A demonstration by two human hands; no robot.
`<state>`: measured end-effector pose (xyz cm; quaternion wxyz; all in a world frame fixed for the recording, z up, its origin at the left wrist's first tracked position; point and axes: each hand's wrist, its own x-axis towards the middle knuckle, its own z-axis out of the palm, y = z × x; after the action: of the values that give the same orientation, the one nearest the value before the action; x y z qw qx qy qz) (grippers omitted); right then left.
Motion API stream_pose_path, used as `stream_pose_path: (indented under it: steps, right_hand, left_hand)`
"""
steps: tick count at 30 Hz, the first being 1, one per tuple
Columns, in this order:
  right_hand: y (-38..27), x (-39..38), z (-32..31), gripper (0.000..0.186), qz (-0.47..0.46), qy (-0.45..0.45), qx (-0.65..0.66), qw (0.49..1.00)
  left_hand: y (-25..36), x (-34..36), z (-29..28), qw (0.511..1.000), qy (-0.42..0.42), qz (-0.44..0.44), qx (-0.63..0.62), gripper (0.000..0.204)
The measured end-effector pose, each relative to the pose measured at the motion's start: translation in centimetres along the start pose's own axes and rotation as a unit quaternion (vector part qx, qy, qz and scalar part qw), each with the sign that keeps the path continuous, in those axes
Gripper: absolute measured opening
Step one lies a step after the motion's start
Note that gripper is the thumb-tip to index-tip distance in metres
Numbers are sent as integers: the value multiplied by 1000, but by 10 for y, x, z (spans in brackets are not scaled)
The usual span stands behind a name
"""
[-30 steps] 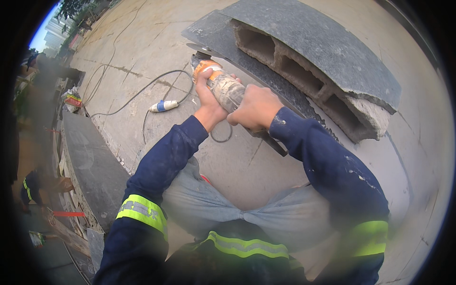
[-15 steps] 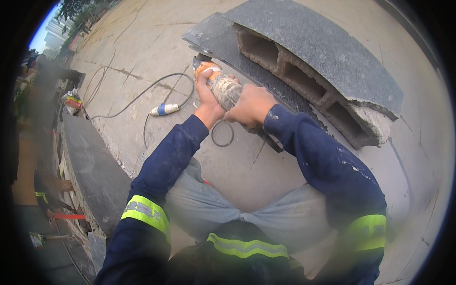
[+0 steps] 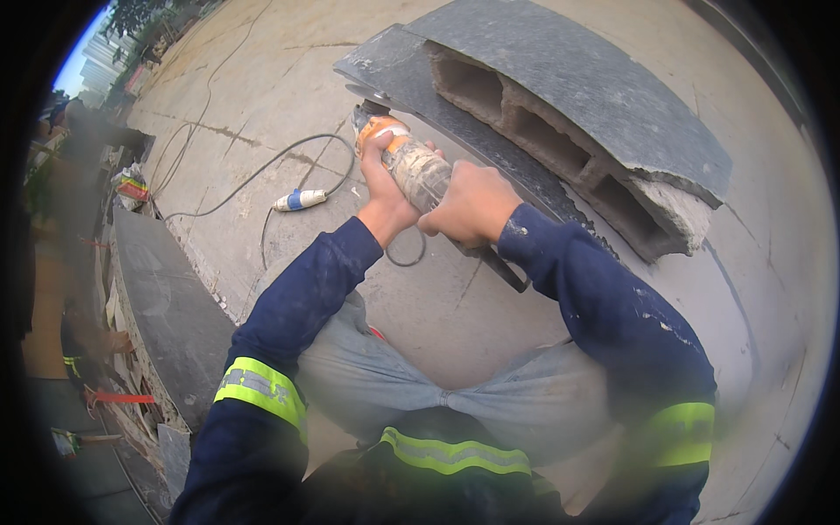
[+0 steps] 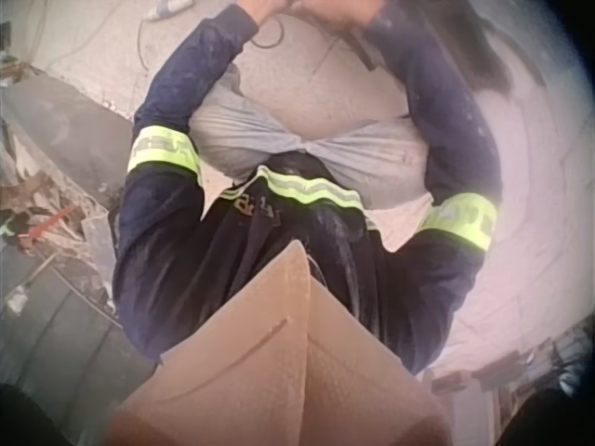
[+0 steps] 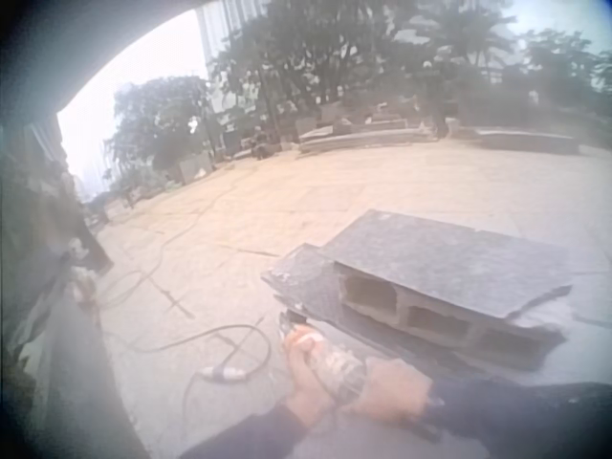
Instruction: The person uses an angle grinder to cut a dark stone slab resting on a hollow concrete block. The person holds the tool with both hands and guides it along the slab's edge, generating dust as the cut progresses.
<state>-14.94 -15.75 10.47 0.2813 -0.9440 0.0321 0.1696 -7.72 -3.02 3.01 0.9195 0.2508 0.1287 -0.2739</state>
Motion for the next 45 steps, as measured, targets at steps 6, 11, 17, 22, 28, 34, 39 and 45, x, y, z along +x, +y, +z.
stream_pose_path:
  steps: [6,11,17,22,28,34,39,45]
  right_hand:
    - [4,-15,0,65,2,-1,-2,1000]
    - [9,-26,0,64,-5,6,5,1000]
    - [12,-36,-1,65,3,-2,6,1000]
    - [15,-40,1,66,15,2,-8,1000]
    - [14,-47,-1,66,22,-7,-1,1000]
    - [15,-50,-1,65,23,0,-2,1000]
    - [13,-48,-2,64,23,2,2,1000]
    - [10,-40,-3,64,22,-3,0,1000]
  left_hand:
    - [-10,-11,3,1000,-1,-4,9,52]
    - [-18,-20,8,1000,11,3,17,54]
    - [-25,-22,6,1000,-3,-8,18,56]
    - [-30,-27,8,1000,-7,-2,29,57]
    - [-33,-31,9,1000,-5,-11,27,56]
    - [-36,-31,9,1000,-9,-13,25,56]
    - [-34,-31,9,1000,-12,-12,20,55]
    - [-29,-26,8,1000,-10,-3,20,53]
